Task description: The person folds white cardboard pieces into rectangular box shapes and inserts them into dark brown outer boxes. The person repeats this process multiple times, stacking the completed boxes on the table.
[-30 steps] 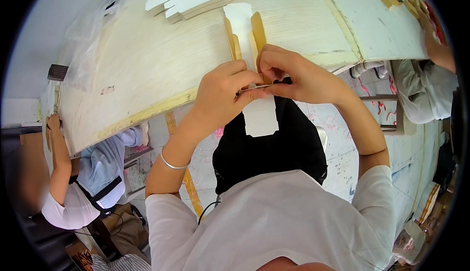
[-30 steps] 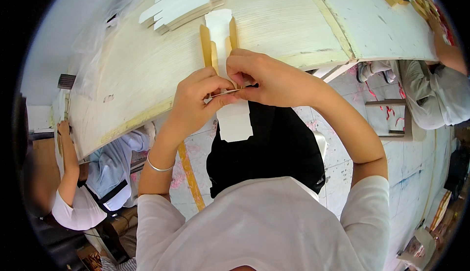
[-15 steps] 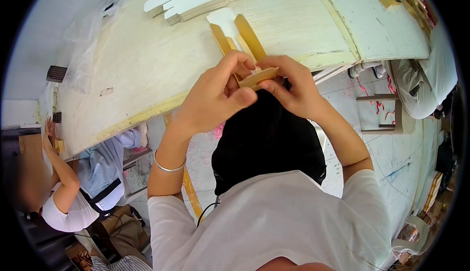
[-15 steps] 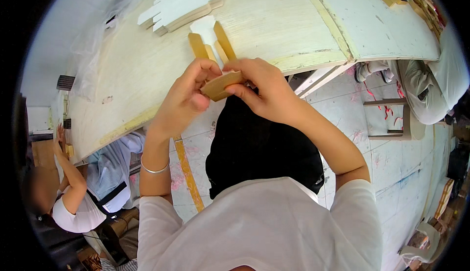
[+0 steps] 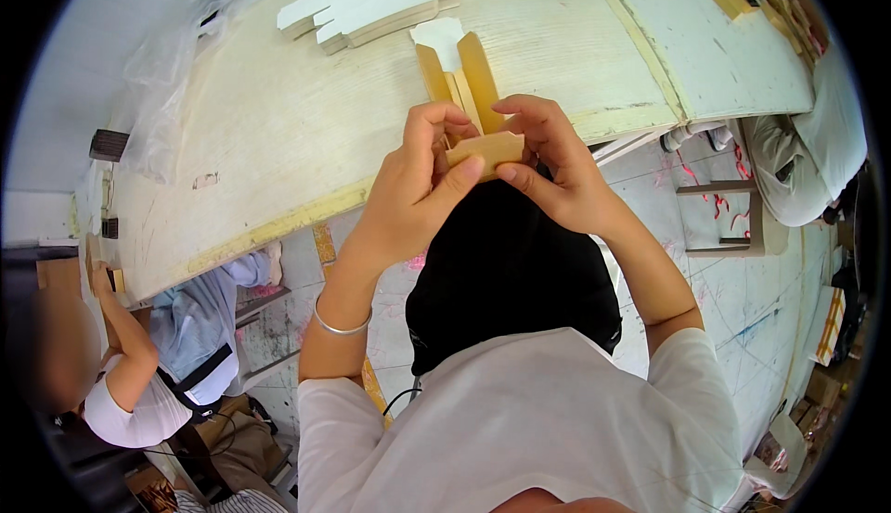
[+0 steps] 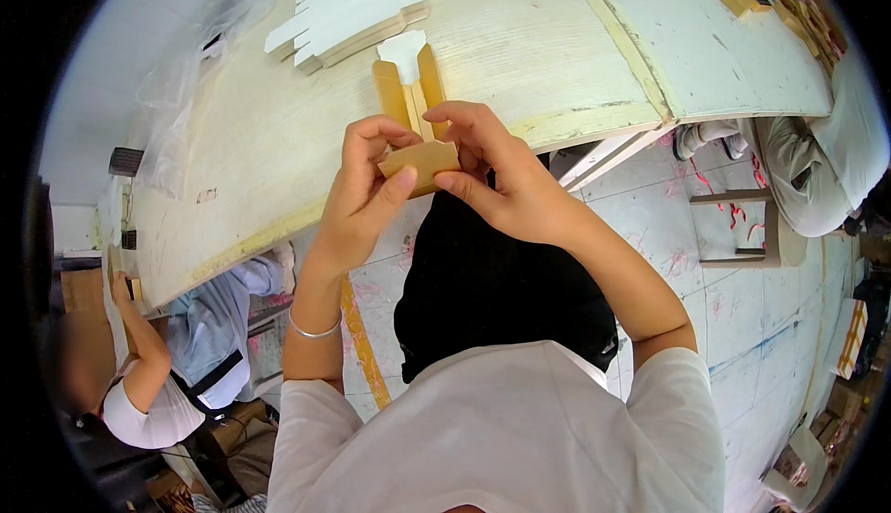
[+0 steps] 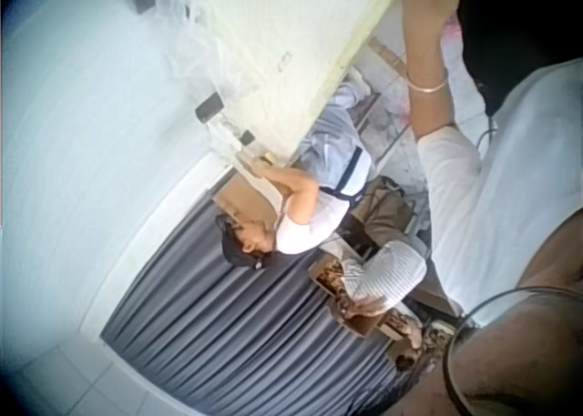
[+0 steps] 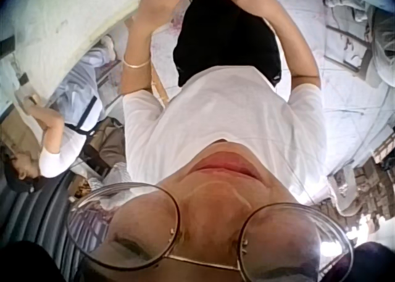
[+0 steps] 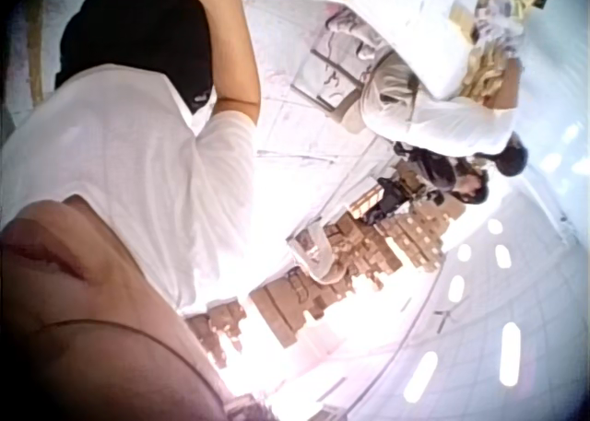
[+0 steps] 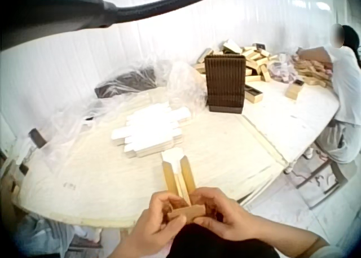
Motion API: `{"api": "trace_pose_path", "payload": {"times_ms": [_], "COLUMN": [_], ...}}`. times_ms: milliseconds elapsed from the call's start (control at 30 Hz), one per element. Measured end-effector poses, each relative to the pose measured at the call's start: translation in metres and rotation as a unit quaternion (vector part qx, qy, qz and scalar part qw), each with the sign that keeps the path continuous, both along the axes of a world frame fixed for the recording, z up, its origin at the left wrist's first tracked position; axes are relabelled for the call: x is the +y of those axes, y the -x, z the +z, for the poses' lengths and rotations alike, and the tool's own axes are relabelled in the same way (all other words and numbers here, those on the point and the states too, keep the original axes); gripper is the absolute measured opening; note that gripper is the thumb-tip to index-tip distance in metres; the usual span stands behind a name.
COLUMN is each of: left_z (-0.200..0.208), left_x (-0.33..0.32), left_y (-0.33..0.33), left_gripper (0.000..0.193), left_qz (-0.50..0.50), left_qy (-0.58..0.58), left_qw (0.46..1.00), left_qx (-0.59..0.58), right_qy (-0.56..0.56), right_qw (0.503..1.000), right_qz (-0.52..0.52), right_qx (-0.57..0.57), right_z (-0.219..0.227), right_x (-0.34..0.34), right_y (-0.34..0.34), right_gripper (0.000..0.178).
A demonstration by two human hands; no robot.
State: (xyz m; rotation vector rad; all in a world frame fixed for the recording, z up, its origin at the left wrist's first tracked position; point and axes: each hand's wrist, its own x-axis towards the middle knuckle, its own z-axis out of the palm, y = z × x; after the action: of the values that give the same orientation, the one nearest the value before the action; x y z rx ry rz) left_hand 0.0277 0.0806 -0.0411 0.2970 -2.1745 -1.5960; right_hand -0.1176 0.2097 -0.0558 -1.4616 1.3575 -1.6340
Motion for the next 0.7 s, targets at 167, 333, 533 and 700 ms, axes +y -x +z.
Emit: {"api": "trace_pose_path", "payload": {"times_ms": [167,333,533,700], "left_z": [0.008,0.012,0.0,0.019], "left_x": [0.009,0.015,0.015,-0.004], "left_y": [0.002,0.001,0.001,-0.002], "left_gripper": [0.032,0.018,0.025,0.017], "left_qz": [0.07,0.11,0.095,0.014], "left_qy": [-0.021,0.136,0.245,0.242], "left_qw": [0.997,0.983,0.965,0.966], "left_qx": [0.001,-0.051,0.008,-0.093], "right_qy": [0.041,0.055,-0.056,-0.116], "right_qw": [0.989,0.916,0.866,0.944], "right_qz": [-0.091,-0.165,-0.072,0.087], "right_qx": [0.113,0.362,0.491,0.295], "right_z": [-0.001,0.012,0.023,0.033], "right_x": [-0.002,0.002,-0.002,-0.009], "right_y": [-0.006,-0.014,-0.005,0.019], "right_gripper": [0.044,0.025,0.018,0.014]}}
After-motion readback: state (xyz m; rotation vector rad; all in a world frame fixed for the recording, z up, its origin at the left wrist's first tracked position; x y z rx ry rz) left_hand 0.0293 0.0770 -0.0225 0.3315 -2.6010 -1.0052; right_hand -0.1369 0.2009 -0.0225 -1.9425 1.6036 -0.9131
